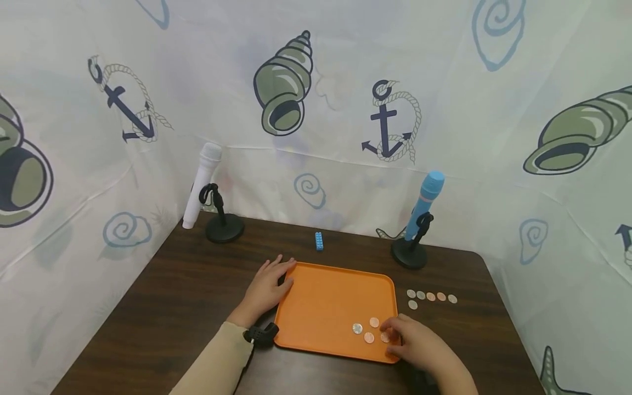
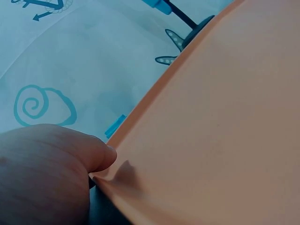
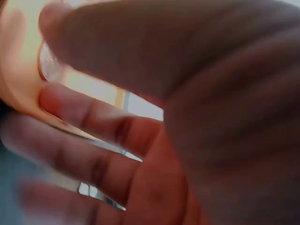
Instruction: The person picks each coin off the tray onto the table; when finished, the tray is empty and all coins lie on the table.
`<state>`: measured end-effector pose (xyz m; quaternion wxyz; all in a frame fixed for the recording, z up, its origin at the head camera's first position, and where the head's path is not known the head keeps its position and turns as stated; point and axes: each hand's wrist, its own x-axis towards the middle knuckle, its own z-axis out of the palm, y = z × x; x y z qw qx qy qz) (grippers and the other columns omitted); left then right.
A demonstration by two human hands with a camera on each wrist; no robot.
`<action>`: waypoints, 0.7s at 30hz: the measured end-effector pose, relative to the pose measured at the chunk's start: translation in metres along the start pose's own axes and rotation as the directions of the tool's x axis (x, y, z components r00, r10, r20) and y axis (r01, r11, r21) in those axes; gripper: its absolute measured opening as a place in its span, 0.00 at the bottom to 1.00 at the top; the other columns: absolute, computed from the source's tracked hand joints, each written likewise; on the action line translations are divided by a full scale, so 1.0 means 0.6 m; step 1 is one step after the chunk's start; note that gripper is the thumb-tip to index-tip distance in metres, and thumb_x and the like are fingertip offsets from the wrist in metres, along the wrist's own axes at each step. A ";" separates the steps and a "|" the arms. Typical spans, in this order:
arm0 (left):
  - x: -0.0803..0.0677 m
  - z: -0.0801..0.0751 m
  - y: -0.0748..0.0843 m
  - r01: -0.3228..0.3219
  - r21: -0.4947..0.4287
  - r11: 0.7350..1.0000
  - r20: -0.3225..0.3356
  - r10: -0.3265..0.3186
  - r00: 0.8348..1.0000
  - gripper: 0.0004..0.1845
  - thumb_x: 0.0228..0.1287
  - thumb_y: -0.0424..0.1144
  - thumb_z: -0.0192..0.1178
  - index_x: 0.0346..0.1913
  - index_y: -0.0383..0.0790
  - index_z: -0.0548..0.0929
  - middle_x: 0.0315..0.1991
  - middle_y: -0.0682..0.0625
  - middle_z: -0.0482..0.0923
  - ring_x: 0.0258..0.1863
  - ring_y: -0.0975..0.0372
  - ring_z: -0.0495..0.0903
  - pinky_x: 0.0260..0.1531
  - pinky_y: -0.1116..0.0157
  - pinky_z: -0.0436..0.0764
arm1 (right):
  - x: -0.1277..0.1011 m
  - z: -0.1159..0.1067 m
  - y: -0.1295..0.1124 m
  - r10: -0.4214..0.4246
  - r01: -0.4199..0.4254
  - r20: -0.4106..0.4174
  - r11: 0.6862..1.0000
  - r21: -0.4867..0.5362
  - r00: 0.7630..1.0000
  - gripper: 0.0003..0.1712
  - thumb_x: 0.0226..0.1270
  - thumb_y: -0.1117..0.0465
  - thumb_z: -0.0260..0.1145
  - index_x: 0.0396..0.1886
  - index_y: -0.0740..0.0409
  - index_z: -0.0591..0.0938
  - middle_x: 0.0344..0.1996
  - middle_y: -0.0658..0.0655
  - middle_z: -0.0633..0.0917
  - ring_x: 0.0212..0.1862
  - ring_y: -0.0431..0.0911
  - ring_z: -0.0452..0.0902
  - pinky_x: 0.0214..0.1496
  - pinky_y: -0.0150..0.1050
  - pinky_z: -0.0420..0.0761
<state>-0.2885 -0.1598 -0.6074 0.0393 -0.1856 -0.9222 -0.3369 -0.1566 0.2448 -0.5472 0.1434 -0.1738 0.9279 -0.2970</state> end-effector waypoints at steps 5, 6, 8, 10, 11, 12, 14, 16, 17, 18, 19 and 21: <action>0.001 0.003 0.001 -0.005 0.002 1.000 -0.004 0.005 1.000 0.30 0.79 0.44 0.67 0.79 0.45 0.77 0.81 0.51 0.73 0.87 0.48 0.61 0.88 0.39 0.51 | 0.013 0.016 -0.002 0.067 -0.071 -0.065 0.995 -0.068 0.996 0.16 0.65 0.61 0.82 0.46 0.46 0.84 0.31 0.47 0.76 0.31 0.36 0.70 0.32 0.34 0.71; 0.001 0.003 0.001 -0.004 0.002 1.000 -0.002 0.004 1.000 0.30 0.80 0.44 0.67 0.80 0.46 0.77 0.81 0.51 0.73 0.87 0.48 0.61 0.88 0.40 0.51 | 0.015 0.018 -0.001 0.077 -0.082 -0.068 0.994 -0.068 0.995 0.15 0.65 0.61 0.82 0.45 0.46 0.83 0.30 0.47 0.76 0.30 0.36 0.70 0.31 0.34 0.70; 0.002 0.003 0.001 0.000 0.003 1.000 0.004 0.000 1.000 0.29 0.80 0.44 0.66 0.80 0.46 0.77 0.81 0.51 0.73 0.87 0.49 0.60 0.89 0.40 0.51 | 0.018 0.020 0.001 0.091 -0.095 -0.067 0.993 -0.065 0.994 0.14 0.66 0.62 0.81 0.43 0.46 0.83 0.28 0.46 0.76 0.28 0.37 0.69 0.29 0.34 0.69; 0.003 0.003 0.000 0.009 0.010 1.000 0.014 -0.009 1.000 0.29 0.81 0.45 0.66 0.80 0.47 0.76 0.81 0.53 0.72 0.88 0.50 0.60 0.89 0.41 0.50 | 0.021 0.020 0.004 0.098 -0.101 -0.063 0.993 -0.054 0.993 0.13 0.66 0.62 0.81 0.41 0.46 0.83 0.27 0.46 0.76 0.27 0.37 0.69 0.28 0.34 0.69; 0.004 0.003 -0.001 0.012 0.015 1.000 0.018 -0.012 1.000 0.29 0.81 0.46 0.65 0.80 0.48 0.76 0.81 0.53 0.72 0.88 0.51 0.59 0.89 0.41 0.50 | 0.022 0.020 0.004 0.104 -0.107 -0.065 0.993 -0.047 0.992 0.13 0.66 0.62 0.81 0.40 0.46 0.83 0.27 0.47 0.76 0.27 0.38 0.69 0.28 0.34 0.69; 0.004 0.002 -0.002 0.016 0.021 1.000 0.021 -0.017 1.000 0.29 0.81 0.47 0.65 0.80 0.48 0.76 0.81 0.54 0.72 0.88 0.51 0.59 0.89 0.42 0.50 | 0.023 0.021 0.004 0.110 -0.113 -0.068 0.993 -0.042 0.992 0.13 0.66 0.62 0.81 0.39 0.47 0.83 0.28 0.47 0.76 0.28 0.38 0.69 0.28 0.34 0.70; 0.005 0.003 -0.003 0.025 0.030 0.999 0.025 -0.026 0.999 0.29 0.82 0.47 0.64 0.81 0.49 0.76 0.82 0.55 0.71 0.88 0.52 0.58 0.90 0.43 0.49 | 0.023 0.021 0.004 0.115 -0.117 -0.073 0.993 -0.024 0.991 0.13 0.66 0.62 0.81 0.38 0.48 0.82 0.29 0.48 0.76 0.28 0.38 0.70 0.28 0.34 0.71; 0.004 0.003 -0.003 0.024 0.030 0.999 0.020 -0.024 1.000 0.29 0.81 0.47 0.65 0.80 0.49 0.76 0.81 0.54 0.72 0.88 0.52 0.59 0.89 0.42 0.49 | 0.021 0.022 0.006 0.105 -0.105 -0.077 0.994 0.004 0.991 0.15 0.66 0.62 0.82 0.37 0.49 0.80 0.30 0.48 0.76 0.29 0.38 0.71 0.29 0.34 0.71; 0.003 0.003 -0.003 0.023 0.027 0.999 0.017 -0.023 1.000 0.29 0.81 0.47 0.65 0.80 0.49 0.76 0.81 0.54 0.72 0.88 0.52 0.59 0.89 0.42 0.50 | 0.020 0.023 0.008 0.097 -0.096 -0.077 0.995 0.020 0.992 0.16 0.65 0.62 0.82 0.37 0.50 0.79 0.30 0.48 0.76 0.29 0.37 0.71 0.28 0.33 0.72; 0.003 0.003 -0.003 0.022 0.026 0.999 0.014 -0.022 1.000 0.30 0.81 0.46 0.65 0.80 0.49 0.76 0.81 0.54 0.72 0.88 0.51 0.59 0.89 0.42 0.50 | 0.019 0.024 0.012 0.083 -0.080 -0.076 0.996 0.041 0.994 0.16 0.66 0.62 0.81 0.38 0.50 0.79 0.30 0.48 0.77 0.29 0.37 0.72 0.28 0.33 0.73; 0.002 0.002 -0.003 0.018 0.021 1.000 0.008 -0.018 1.000 0.29 0.80 0.46 0.66 0.80 0.48 0.77 0.81 0.53 0.73 0.88 0.50 0.60 0.89 0.41 0.50 | 0.019 0.025 0.016 0.069 -0.064 -0.076 0.995 0.070 0.995 0.15 0.67 0.62 0.81 0.39 0.50 0.79 0.30 0.48 0.78 0.29 0.37 0.72 0.29 0.33 0.74; 0.000 0.001 -0.003 0.010 0.017 1.000 -0.003 -0.010 1.000 0.29 0.80 0.45 0.66 0.79 0.47 0.77 0.80 0.52 0.73 0.87 0.49 0.61 0.88 0.40 0.51 | 0.019 0.030 0.028 0.055 -0.043 -0.085 0.990 0.134 0.995 0.13 0.68 0.61 0.80 0.43 0.50 0.81 0.30 0.47 0.80 0.30 0.36 0.74 0.30 0.32 0.76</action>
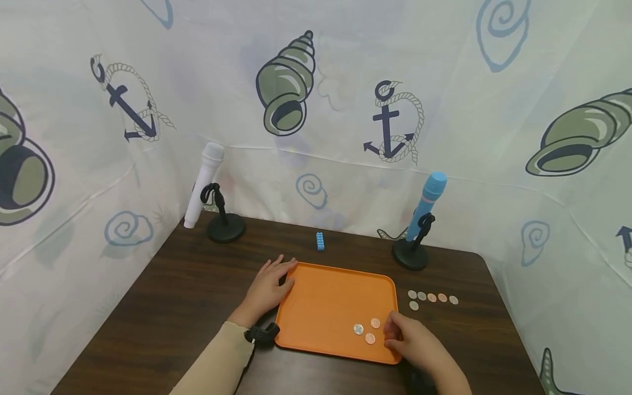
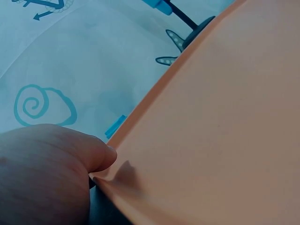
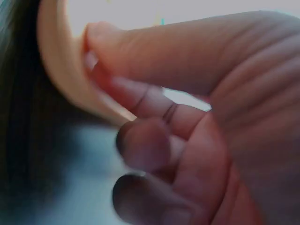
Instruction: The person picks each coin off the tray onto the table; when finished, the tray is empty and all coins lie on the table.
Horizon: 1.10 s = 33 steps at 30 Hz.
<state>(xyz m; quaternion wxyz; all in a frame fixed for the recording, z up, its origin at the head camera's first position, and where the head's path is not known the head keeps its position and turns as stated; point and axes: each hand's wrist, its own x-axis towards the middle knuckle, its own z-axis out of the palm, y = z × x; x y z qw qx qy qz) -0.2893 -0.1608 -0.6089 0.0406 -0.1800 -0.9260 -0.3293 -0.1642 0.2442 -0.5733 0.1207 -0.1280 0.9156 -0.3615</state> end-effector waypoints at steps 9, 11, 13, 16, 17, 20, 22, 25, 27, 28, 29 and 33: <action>-0.007 -0.003 -0.002 -0.008 0.009 1.000 0.012 0.008 1.000 0.29 0.80 0.45 0.66 0.79 0.46 0.77 0.80 0.51 0.74 0.87 0.49 0.61 0.88 0.40 0.51 | -0.009 0.027 0.044 0.076 -0.046 -0.103 0.963 0.266 0.992 0.10 0.68 0.54 0.81 0.38 0.50 0.87 0.31 0.49 0.83 0.29 0.37 0.75 0.31 0.31 0.79; -0.009 -0.003 -0.002 -0.016 0.009 1.000 0.013 0.016 1.000 0.29 0.80 0.44 0.67 0.79 0.45 0.77 0.80 0.50 0.74 0.87 0.48 0.62 0.88 0.39 0.52 | -0.011 0.029 0.048 0.090 -0.049 -0.123 0.951 0.306 0.988 0.10 0.68 0.55 0.81 0.39 0.51 0.86 0.31 0.51 0.84 0.28 0.38 0.75 0.30 0.32 0.79; -0.011 -0.003 -0.002 -0.015 0.005 1.000 0.017 0.015 1.000 0.30 0.80 0.45 0.67 0.79 0.45 0.77 0.80 0.50 0.74 0.87 0.48 0.62 0.88 0.39 0.52 | -0.012 0.029 0.051 0.120 -0.057 -0.158 0.934 0.353 0.980 0.09 0.70 0.56 0.80 0.40 0.53 0.87 0.32 0.53 0.86 0.28 0.40 0.77 0.30 0.33 0.81; -0.009 -0.005 -0.002 -0.016 -0.008 1.000 0.020 0.016 1.000 0.30 0.80 0.45 0.66 0.80 0.46 0.77 0.81 0.50 0.73 0.87 0.49 0.61 0.88 0.39 0.51 | -0.014 0.023 0.056 0.187 -0.060 -0.256 0.899 0.434 0.949 0.10 0.72 0.57 0.78 0.44 0.56 0.87 0.36 0.55 0.89 0.29 0.45 0.78 0.29 0.35 0.82; -0.008 -0.006 -0.002 -0.015 -0.009 1.000 0.022 0.015 1.000 0.30 0.80 0.45 0.66 0.80 0.46 0.76 0.81 0.51 0.73 0.87 0.49 0.60 0.89 0.40 0.50 | -0.015 0.020 0.057 0.210 -0.056 -0.297 0.889 0.455 0.932 0.10 0.73 0.57 0.78 0.45 0.57 0.88 0.37 0.55 0.90 0.29 0.46 0.79 0.29 0.36 0.82; -0.006 -0.009 -0.001 -0.008 -0.018 1.000 0.033 0.009 0.999 0.30 0.81 0.46 0.65 0.80 0.47 0.76 0.81 0.52 0.72 0.88 0.51 0.58 0.89 0.41 0.49 | -0.019 0.010 0.063 0.277 -0.036 -0.420 0.866 0.499 0.864 0.13 0.74 0.57 0.77 0.49 0.60 0.88 0.41 0.52 0.91 0.28 0.46 0.78 0.27 0.37 0.82; -0.005 -0.010 0.000 -0.011 -0.021 1.000 0.035 0.012 0.999 0.29 0.81 0.46 0.65 0.80 0.47 0.76 0.81 0.51 0.72 0.88 0.50 0.59 0.89 0.40 0.49 | -0.023 0.002 0.068 0.303 -0.026 -0.489 0.869 0.494 0.818 0.15 0.74 0.57 0.77 0.52 0.60 0.87 0.44 0.50 0.91 0.25 0.42 0.75 0.25 0.36 0.81; -0.005 -0.011 0.000 -0.013 -0.021 1.000 0.031 0.014 0.999 0.29 0.81 0.45 0.65 0.80 0.47 0.76 0.81 0.51 0.72 0.88 0.49 0.59 0.89 0.39 0.50 | -0.028 -0.008 0.078 0.306 -0.037 -0.565 0.899 0.437 0.766 0.16 0.75 0.58 0.76 0.55 0.61 0.86 0.50 0.52 0.91 0.32 0.31 0.77 0.30 0.28 0.81; -0.006 -0.011 -0.001 -0.017 -0.021 1.000 0.025 0.017 1.000 0.29 0.80 0.44 0.66 0.80 0.46 0.77 0.81 0.50 0.73 0.87 0.48 0.60 0.88 0.39 0.50 | -0.032 -0.012 0.086 0.298 -0.082 -0.600 0.929 0.361 0.742 0.14 0.75 0.58 0.77 0.53 0.59 0.86 0.47 0.53 0.90 0.36 0.27 0.77 0.34 0.24 0.79; -0.007 -0.010 -0.002 -0.013 -0.019 1.000 0.027 0.013 1.000 0.29 0.80 0.45 0.66 0.80 0.47 0.77 0.81 0.51 0.73 0.88 0.49 0.60 0.88 0.39 0.50 | -0.034 -0.013 0.090 0.295 -0.110 -0.614 0.941 0.321 0.732 0.13 0.74 0.59 0.77 0.52 0.58 0.87 0.47 0.53 0.90 0.39 0.27 0.77 0.36 0.23 0.79; -0.007 -0.010 -0.002 -0.009 -0.018 1.000 0.029 0.010 1.000 0.29 0.81 0.45 0.66 0.80 0.47 0.76 0.81 0.52 0.73 0.88 0.49 0.60 0.89 0.40 0.50 | -0.036 -0.014 0.094 0.297 -0.149 -0.627 0.949 0.278 0.720 0.11 0.74 0.58 0.77 0.50 0.56 0.88 0.44 0.53 0.91 0.40 0.26 0.77 0.38 0.23 0.78; -0.008 -0.009 -0.005 -0.014 -0.016 1.000 0.035 0.015 0.999 0.29 0.81 0.45 0.65 0.80 0.47 0.76 0.81 0.52 0.72 0.88 0.50 0.59 0.89 0.40 0.50 | -0.042 -0.016 0.101 0.325 -0.266 -0.641 0.945 0.191 0.695 0.07 0.74 0.55 0.77 0.46 0.51 0.93 0.39 0.53 0.93 0.32 0.33 0.80 0.33 0.29 0.79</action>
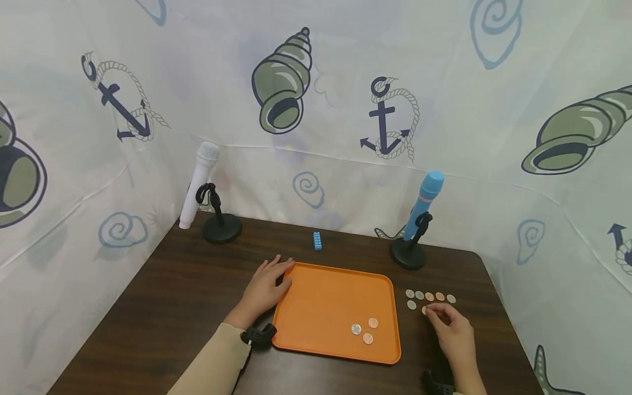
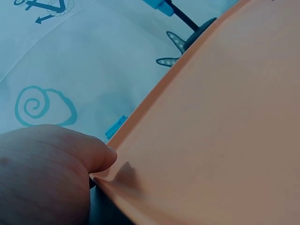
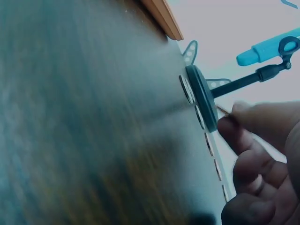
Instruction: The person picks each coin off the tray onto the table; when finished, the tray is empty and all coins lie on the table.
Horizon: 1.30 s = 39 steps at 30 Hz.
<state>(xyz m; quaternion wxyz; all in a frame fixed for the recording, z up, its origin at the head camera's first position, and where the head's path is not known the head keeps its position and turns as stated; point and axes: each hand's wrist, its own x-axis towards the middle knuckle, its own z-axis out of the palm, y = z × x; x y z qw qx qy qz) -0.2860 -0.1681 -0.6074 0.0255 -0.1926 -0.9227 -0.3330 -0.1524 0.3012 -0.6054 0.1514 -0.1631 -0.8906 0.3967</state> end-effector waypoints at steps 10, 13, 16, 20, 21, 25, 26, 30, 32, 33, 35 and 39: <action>0.000 0.000 0.003 -0.001 0.002 1.000 -0.012 0.001 1.000 0.29 0.80 0.44 0.66 0.79 0.46 0.77 0.80 0.50 0.74 0.87 0.48 0.61 0.88 0.38 0.51 | 0.007 -0.006 -0.001 0.085 -0.077 0.094 0.993 -0.091 0.992 0.11 0.77 0.53 0.75 0.51 0.49 0.95 0.43 0.57 0.95 0.31 0.47 0.86 0.33 0.37 0.83; 0.000 0.000 0.004 0.006 -0.005 1.000 -0.008 -0.007 1.000 0.29 0.80 0.43 0.66 0.79 0.46 0.77 0.81 0.50 0.73 0.87 0.48 0.61 0.88 0.39 0.51 | 0.008 -0.007 -0.003 0.043 -0.030 0.096 0.990 -0.136 0.994 0.10 0.76 0.54 0.75 0.50 0.50 0.96 0.46 0.60 0.94 0.43 0.56 0.89 0.45 0.49 0.86; 0.002 -0.002 0.003 0.012 -0.003 1.000 -0.002 -0.012 1.000 0.29 0.81 0.45 0.66 0.80 0.48 0.77 0.81 0.51 0.73 0.88 0.49 0.59 0.89 0.39 0.50 | 0.012 -0.006 -0.005 0.003 0.016 0.115 0.987 -0.163 0.993 0.11 0.76 0.56 0.74 0.53 0.52 0.95 0.48 0.61 0.92 0.47 0.57 0.86 0.51 0.52 0.82; 0.004 -0.003 0.000 0.009 0.005 1.000 -0.001 -0.009 1.000 0.29 0.81 0.46 0.65 0.80 0.49 0.77 0.81 0.52 0.72 0.88 0.50 0.59 0.89 0.40 0.50 | 0.019 -0.004 -0.006 -0.016 0.045 0.157 0.983 -0.178 0.987 0.16 0.75 0.58 0.75 0.59 0.52 0.93 0.40 0.57 0.87 0.38 0.47 0.76 0.42 0.43 0.74; 0.004 -0.003 -0.001 0.010 0.005 1.000 0.000 -0.010 1.000 0.29 0.81 0.46 0.65 0.80 0.49 0.76 0.81 0.52 0.72 0.88 0.50 0.59 0.89 0.40 0.49 | 0.020 -0.003 -0.005 -0.021 0.052 0.166 0.982 -0.184 0.986 0.16 0.74 0.59 0.76 0.59 0.51 0.93 0.39 0.56 0.85 0.37 0.46 0.74 0.40 0.41 0.73; 0.004 -0.004 -0.002 0.004 0.010 1.000 -0.005 -0.004 1.000 0.29 0.81 0.46 0.65 0.80 0.49 0.76 0.81 0.52 0.72 0.88 0.50 0.59 0.89 0.40 0.50 | 0.025 -0.001 -0.004 -0.039 0.076 0.189 0.978 -0.195 0.981 0.18 0.73 0.59 0.76 0.61 0.50 0.92 0.38 0.55 0.83 0.36 0.44 0.72 0.39 0.40 0.71; 0.005 -0.005 -0.001 0.003 0.011 1.000 -0.006 -0.003 1.000 0.29 0.81 0.46 0.65 0.80 0.49 0.76 0.81 0.52 0.72 0.88 0.50 0.60 0.89 0.40 0.50 | 0.026 -0.001 -0.003 -0.038 0.076 0.189 0.978 -0.196 0.981 0.18 0.74 0.59 0.76 0.61 0.50 0.92 0.38 0.54 0.83 0.36 0.44 0.72 0.39 0.40 0.71; 0.005 -0.003 0.003 0.009 0.003 1.000 -0.009 -0.009 1.000 0.29 0.81 0.45 0.66 0.80 0.49 0.76 0.81 0.52 0.72 0.88 0.49 0.59 0.89 0.40 0.49 | 0.029 -0.004 0.003 -0.009 0.036 0.187 0.989 -0.143 0.982 0.17 0.77 0.56 0.74 0.62 0.48 0.91 0.38 0.53 0.83 0.34 0.43 0.72 0.38 0.39 0.71; 0.004 -0.002 0.006 0.015 -0.004 1.000 -0.004 -0.015 1.000 0.29 0.81 0.45 0.66 0.80 0.49 0.76 0.81 0.51 0.72 0.88 0.49 0.59 0.89 0.40 0.49 | 0.030 -0.006 0.009 0.029 -0.014 0.180 0.996 -0.084 0.983 0.17 0.79 0.54 0.72 0.63 0.48 0.90 0.37 0.53 0.84 0.31 0.43 0.74 0.36 0.38 0.74; 0.004 -0.001 0.007 0.020 -0.007 1.000 -0.001 -0.020 1.000 0.30 0.81 0.45 0.65 0.80 0.49 0.76 0.81 0.51 0.72 0.88 0.49 0.59 0.89 0.40 0.49 | 0.031 -0.007 0.012 0.044 -0.037 0.177 0.998 -0.047 0.983 0.17 0.80 0.53 0.71 0.63 0.48 0.90 0.37 0.53 0.84 0.29 0.43 0.74 0.34 0.37 0.75; 0.004 0.002 0.010 0.028 -0.013 1.000 0.004 -0.028 1.000 0.29 0.81 0.46 0.65 0.80 0.49 0.76 0.81 0.52 0.72 0.88 0.49 0.59 0.89 0.40 0.48 | 0.031 -0.008 0.016 0.076 -0.080 0.167 0.996 0.023 0.983 0.18 0.81 0.53 0.70 0.64 0.49 0.88 0.35 0.54 0.85 0.27 0.43 0.75 0.32 0.37 0.78; 0.006 0.006 0.012 0.036 -0.016 0.999 -0.003 -0.036 0.999 0.29 0.81 0.46 0.65 0.80 0.49 0.77 0.81 0.52 0.73 0.88 0.50 0.59 0.89 0.41 0.48 | 0.027 -0.007 0.013 0.117 -0.148 0.174 0.973 0.175 0.978 0.19 0.83 0.52 0.68 0.65 0.55 0.87 0.37 0.53 0.86 0.30 0.41 0.78 0.32 0.35 0.81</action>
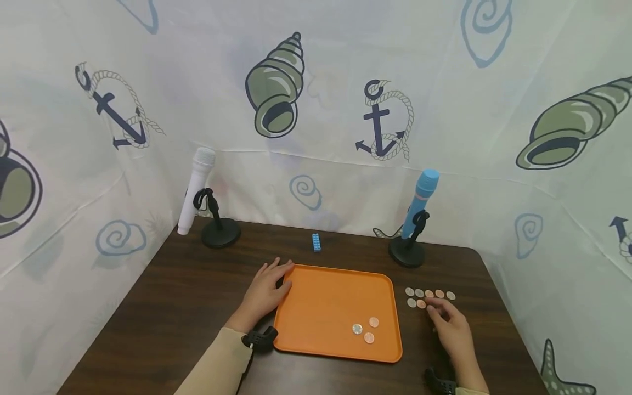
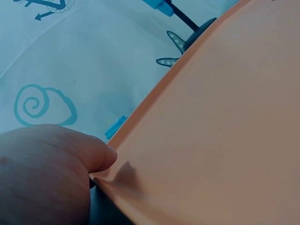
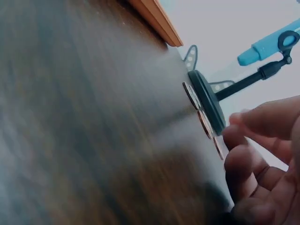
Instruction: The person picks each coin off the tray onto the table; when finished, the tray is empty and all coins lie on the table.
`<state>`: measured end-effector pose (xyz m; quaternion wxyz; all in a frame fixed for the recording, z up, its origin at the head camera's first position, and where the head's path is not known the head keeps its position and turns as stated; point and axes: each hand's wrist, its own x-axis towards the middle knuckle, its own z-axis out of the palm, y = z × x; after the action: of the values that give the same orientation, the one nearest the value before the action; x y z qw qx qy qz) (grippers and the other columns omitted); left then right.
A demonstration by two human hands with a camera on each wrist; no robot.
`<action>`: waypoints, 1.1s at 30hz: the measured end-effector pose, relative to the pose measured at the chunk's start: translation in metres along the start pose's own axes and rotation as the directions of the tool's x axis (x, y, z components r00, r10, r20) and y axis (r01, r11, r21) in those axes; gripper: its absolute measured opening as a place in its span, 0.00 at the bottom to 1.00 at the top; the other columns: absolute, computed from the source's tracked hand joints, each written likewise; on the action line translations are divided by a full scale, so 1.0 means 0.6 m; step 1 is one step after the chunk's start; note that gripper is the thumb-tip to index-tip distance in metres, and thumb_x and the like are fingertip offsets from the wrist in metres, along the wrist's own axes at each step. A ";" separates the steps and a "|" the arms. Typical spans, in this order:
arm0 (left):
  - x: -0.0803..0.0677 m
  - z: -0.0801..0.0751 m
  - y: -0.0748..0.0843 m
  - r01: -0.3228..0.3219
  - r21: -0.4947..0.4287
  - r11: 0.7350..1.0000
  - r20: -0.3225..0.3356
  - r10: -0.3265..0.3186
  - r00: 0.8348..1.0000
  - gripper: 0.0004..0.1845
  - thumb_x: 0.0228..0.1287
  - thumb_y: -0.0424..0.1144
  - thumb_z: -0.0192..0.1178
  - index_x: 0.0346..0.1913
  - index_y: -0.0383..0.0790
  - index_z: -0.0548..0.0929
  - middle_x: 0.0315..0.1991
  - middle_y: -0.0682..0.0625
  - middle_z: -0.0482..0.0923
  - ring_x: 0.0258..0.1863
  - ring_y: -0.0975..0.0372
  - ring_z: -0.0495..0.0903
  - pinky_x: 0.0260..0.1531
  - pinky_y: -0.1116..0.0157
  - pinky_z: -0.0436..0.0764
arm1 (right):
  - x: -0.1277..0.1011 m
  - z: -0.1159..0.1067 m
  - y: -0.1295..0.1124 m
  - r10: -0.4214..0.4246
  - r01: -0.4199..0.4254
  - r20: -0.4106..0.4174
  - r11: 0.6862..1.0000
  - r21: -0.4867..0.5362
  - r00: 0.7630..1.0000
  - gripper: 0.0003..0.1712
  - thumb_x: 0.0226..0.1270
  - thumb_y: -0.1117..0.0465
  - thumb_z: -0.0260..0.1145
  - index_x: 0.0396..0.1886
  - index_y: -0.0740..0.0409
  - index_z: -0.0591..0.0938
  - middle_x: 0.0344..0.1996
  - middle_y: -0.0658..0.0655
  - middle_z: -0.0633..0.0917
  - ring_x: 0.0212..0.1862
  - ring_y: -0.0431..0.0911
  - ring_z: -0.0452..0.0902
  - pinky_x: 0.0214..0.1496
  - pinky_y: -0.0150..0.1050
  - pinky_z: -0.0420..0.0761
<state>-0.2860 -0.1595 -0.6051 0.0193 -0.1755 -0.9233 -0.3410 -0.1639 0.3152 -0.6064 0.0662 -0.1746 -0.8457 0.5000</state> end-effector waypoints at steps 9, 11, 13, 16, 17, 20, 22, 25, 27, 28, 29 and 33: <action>-0.007 0.002 -0.007 0.012 -0.004 1.000 0.007 -0.012 1.000 0.29 0.81 0.45 0.65 0.80 0.47 0.77 0.81 0.51 0.73 0.88 0.49 0.59 0.89 0.39 0.48 | -0.021 0.015 -0.047 -0.348 -0.172 0.488 0.647 0.743 0.801 0.23 0.95 0.57 0.41 0.62 0.54 0.84 0.43 0.45 0.88 0.34 0.38 0.82 0.28 0.28 0.75; -0.006 0.000 -0.008 0.009 0.001 1.000 0.002 -0.009 1.000 0.29 0.81 0.46 0.65 0.79 0.48 0.77 0.81 0.52 0.73 0.88 0.50 0.59 0.89 0.40 0.48 | -0.023 0.023 -0.066 -0.377 -0.150 0.522 0.683 0.715 0.765 0.22 0.95 0.59 0.42 0.63 0.58 0.82 0.43 0.47 0.87 0.35 0.39 0.82 0.29 0.28 0.76; -0.004 0.000 -0.008 -0.001 0.007 1.000 -0.002 0.001 1.000 0.29 0.81 0.46 0.65 0.79 0.48 0.77 0.81 0.52 0.73 0.88 0.49 0.59 0.89 0.40 0.49 | -0.026 0.033 -0.089 -0.312 -0.055 0.534 0.825 0.563 0.785 0.17 0.93 0.57 0.51 0.63 0.61 0.82 0.41 0.50 0.86 0.32 0.42 0.81 0.27 0.29 0.78; -0.001 -0.002 -0.007 -0.012 0.010 1.000 -0.005 0.012 1.000 0.28 0.81 0.45 0.66 0.79 0.47 0.78 0.80 0.51 0.74 0.87 0.49 0.60 0.88 0.39 0.50 | -0.031 0.053 -0.125 -0.235 0.160 0.556 0.971 0.180 0.797 0.16 0.84 0.54 0.66 0.59 0.61 0.84 0.38 0.54 0.85 0.31 0.46 0.80 0.27 0.33 0.81; -0.001 -0.002 -0.006 -0.014 0.011 1.000 -0.007 0.014 1.000 0.28 0.80 0.45 0.66 0.79 0.47 0.78 0.80 0.51 0.74 0.87 0.49 0.60 0.88 0.39 0.50 | -0.031 0.061 -0.134 -0.234 0.246 0.567 0.968 0.057 0.790 0.16 0.82 0.53 0.68 0.57 0.59 0.85 0.37 0.53 0.85 0.31 0.46 0.80 0.28 0.33 0.82; -0.003 -0.002 -0.005 -0.008 0.010 1.000 -0.013 0.008 1.000 0.29 0.80 0.44 0.66 0.79 0.47 0.78 0.80 0.51 0.74 0.87 0.48 0.61 0.88 0.39 0.50 | -0.032 0.083 -0.151 -0.278 0.454 0.592 0.875 -0.169 0.757 0.11 0.77 0.54 0.74 0.53 0.51 0.88 0.37 0.48 0.86 0.35 0.41 0.79 0.35 0.34 0.84; -0.004 -0.001 -0.004 -0.005 -0.001 1.000 -0.012 0.005 1.000 0.29 0.80 0.45 0.66 0.79 0.47 0.78 0.80 0.51 0.74 0.87 0.48 0.61 0.88 0.39 0.50 | -0.030 0.094 -0.154 -0.302 0.527 0.595 0.814 -0.246 0.745 0.10 0.75 0.56 0.76 0.51 0.49 0.88 0.36 0.45 0.85 0.36 0.37 0.77 0.38 0.33 0.82; -0.004 0.001 -0.002 -0.009 -0.015 1.000 -0.008 0.009 1.000 0.29 0.80 0.45 0.66 0.80 0.47 0.77 0.81 0.51 0.73 0.87 0.48 0.60 0.88 0.39 0.50 | -0.028 0.104 -0.150 -0.325 0.565 0.588 0.775 -0.283 0.741 0.10 0.71 0.61 0.77 0.49 0.48 0.88 0.36 0.45 0.82 0.36 0.36 0.75 0.37 0.33 0.79; -0.004 0.001 -0.001 -0.016 -0.026 1.000 -0.003 0.016 1.000 0.29 0.81 0.45 0.65 0.80 0.47 0.77 0.81 0.51 0.73 0.88 0.47 0.59 0.88 0.39 0.49 | -0.026 0.108 -0.147 -0.329 0.572 0.581 0.762 -0.302 0.745 0.09 0.71 0.63 0.77 0.46 0.48 0.87 0.35 0.47 0.80 0.34 0.36 0.74 0.36 0.33 0.77; -0.004 0.001 0.000 -0.017 -0.025 1.000 -0.003 0.017 1.000 0.29 0.81 0.45 0.65 0.80 0.47 0.77 0.81 0.51 0.73 0.88 0.48 0.59 0.88 0.39 0.49 | -0.025 0.109 -0.145 -0.326 0.570 0.577 0.760 -0.312 0.749 0.08 0.71 0.62 0.77 0.44 0.47 0.87 0.35 0.47 0.79 0.34 0.36 0.73 0.35 0.33 0.76; -0.003 0.001 0.000 -0.017 -0.025 1.000 -0.005 0.017 1.000 0.29 0.81 0.46 0.65 0.80 0.47 0.77 0.81 0.51 0.73 0.88 0.48 0.59 0.88 0.39 0.49 | -0.024 0.110 -0.144 -0.323 0.568 0.573 0.759 -0.318 0.753 0.08 0.71 0.62 0.77 0.43 0.47 0.87 0.34 0.47 0.79 0.33 0.35 0.73 0.35 0.33 0.75; -0.003 -0.001 0.001 -0.014 -0.033 0.999 -0.014 0.014 1.000 0.29 0.81 0.46 0.65 0.79 0.48 0.77 0.81 0.51 0.73 0.88 0.48 0.60 0.89 0.39 0.49 | -0.019 0.113 -0.141 -0.301 0.549 0.569 0.765 -0.335 0.766 0.07 0.72 0.60 0.77 0.39 0.45 0.85 0.33 0.46 0.77 0.33 0.36 0.71 0.35 0.33 0.73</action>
<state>-0.2839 -0.1601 -0.6046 0.0253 -0.1800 -0.9161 -0.3575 -0.1920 0.2183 -0.5657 -0.0770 0.1483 -0.9483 0.2699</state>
